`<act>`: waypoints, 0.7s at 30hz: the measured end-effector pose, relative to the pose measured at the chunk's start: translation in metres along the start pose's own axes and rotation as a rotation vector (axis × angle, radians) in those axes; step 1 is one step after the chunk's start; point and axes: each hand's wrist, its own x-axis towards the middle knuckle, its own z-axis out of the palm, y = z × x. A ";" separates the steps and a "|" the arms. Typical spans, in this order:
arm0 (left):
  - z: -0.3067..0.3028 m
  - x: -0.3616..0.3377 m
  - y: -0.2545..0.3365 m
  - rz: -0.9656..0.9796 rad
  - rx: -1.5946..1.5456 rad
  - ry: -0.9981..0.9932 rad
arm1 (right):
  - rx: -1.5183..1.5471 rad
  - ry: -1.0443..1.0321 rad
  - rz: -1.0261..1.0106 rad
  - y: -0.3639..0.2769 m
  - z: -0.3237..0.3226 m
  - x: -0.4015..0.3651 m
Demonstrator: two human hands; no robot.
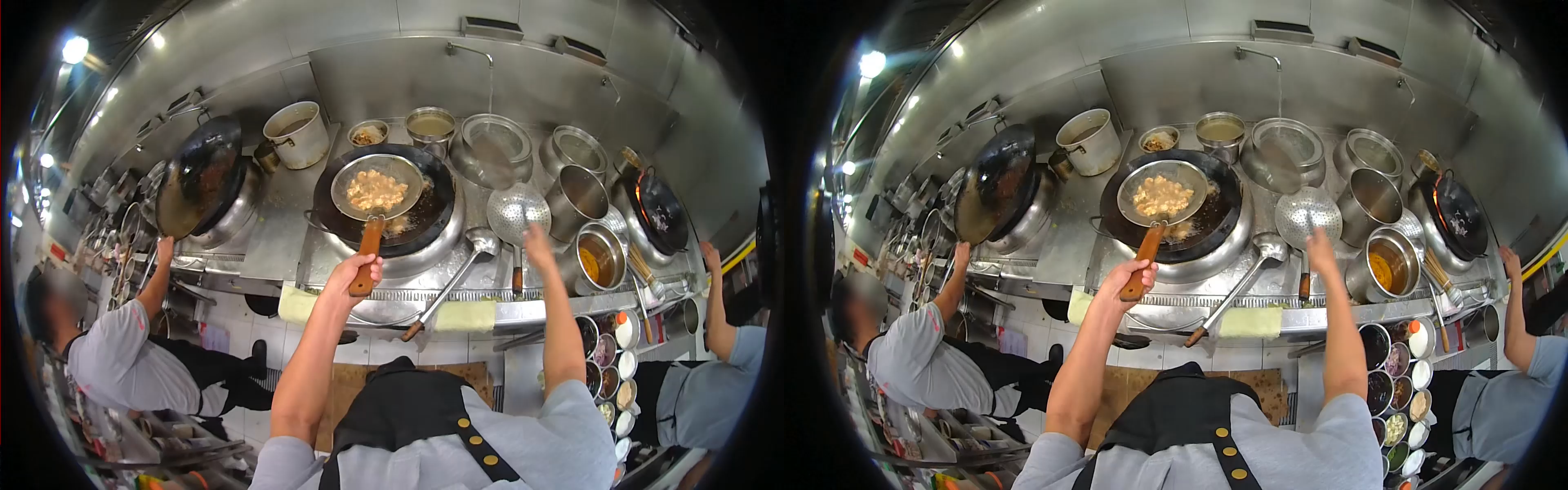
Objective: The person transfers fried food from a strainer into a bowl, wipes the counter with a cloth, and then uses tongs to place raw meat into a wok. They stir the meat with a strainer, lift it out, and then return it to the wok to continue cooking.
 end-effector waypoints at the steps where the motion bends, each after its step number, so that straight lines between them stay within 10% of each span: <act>1: -0.001 0.003 -0.006 0.041 0.076 -0.019 | -0.274 0.083 -0.459 0.054 0.010 0.045; 2: -0.001 0.008 -0.010 0.082 0.153 -0.041 | -0.481 0.251 -0.822 0.108 0.019 0.089; 7: -0.023 -0.063 0.046 0.187 0.376 -0.045 | -0.365 0.459 -0.850 0.067 0.068 -0.035; 13: -0.007 -0.087 0.106 0.235 0.493 -0.150 | 0.155 -0.042 -0.512 0.009 0.101 -0.054; 21: 0.009 -0.099 0.121 0.281 0.481 -0.174 | 0.003 -0.116 -0.444 -0.011 0.162 -0.041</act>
